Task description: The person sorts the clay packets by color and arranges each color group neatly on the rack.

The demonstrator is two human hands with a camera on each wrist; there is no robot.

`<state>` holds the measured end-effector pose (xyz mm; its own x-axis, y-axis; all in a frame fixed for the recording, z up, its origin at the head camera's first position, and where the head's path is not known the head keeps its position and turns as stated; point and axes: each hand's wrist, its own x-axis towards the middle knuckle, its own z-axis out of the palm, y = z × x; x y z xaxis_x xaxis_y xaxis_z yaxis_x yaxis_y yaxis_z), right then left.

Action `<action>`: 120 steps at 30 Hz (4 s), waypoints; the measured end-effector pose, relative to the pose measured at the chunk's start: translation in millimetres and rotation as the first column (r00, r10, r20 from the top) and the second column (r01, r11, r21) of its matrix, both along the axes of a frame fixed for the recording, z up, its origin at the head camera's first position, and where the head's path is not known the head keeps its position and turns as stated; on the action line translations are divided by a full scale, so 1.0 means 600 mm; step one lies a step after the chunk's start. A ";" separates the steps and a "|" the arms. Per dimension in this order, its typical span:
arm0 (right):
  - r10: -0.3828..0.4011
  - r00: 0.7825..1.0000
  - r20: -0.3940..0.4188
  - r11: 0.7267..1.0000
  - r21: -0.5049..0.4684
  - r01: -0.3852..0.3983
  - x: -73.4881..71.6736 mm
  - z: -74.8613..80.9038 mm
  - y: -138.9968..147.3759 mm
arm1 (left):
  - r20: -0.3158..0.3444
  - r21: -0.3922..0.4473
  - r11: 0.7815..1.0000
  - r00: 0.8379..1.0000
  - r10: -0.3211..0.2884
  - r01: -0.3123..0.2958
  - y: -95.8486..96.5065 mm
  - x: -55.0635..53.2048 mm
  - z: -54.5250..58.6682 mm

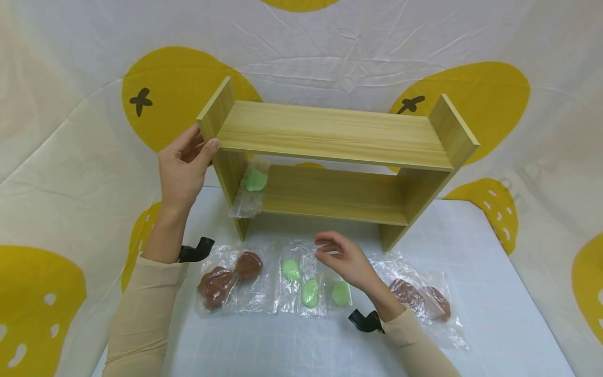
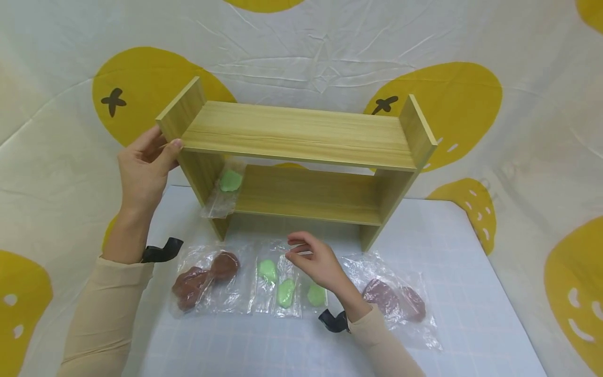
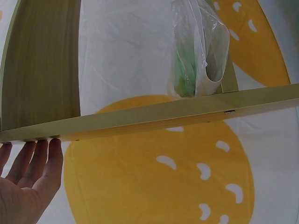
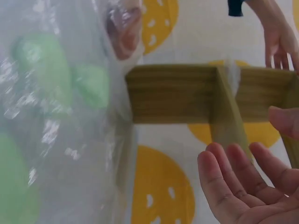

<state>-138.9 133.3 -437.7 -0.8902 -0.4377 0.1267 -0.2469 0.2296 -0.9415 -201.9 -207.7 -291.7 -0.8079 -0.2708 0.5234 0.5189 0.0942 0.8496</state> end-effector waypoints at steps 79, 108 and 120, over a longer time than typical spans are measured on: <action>-0.213 0.910 0.356 0.976 0.126 0.179 0.017 -0.153 0.066 | 0.014 -0.030 0.999 1.000 0.019 -0.019 0.004 0.000 -0.003; -0.016 0.727 0.686 0.879 -0.337 0.338 0.027 -0.146 0.090 | -0.013 -0.037 0.999 1.000 0.024 -0.024 0.003 -0.001 -0.005; 0.117 0.777 0.619 0.912 -0.376 0.163 0.034 -0.135 0.094 | -0.002 -0.031 0.999 1.000 0.016 -0.016 0.003 -0.001 -0.004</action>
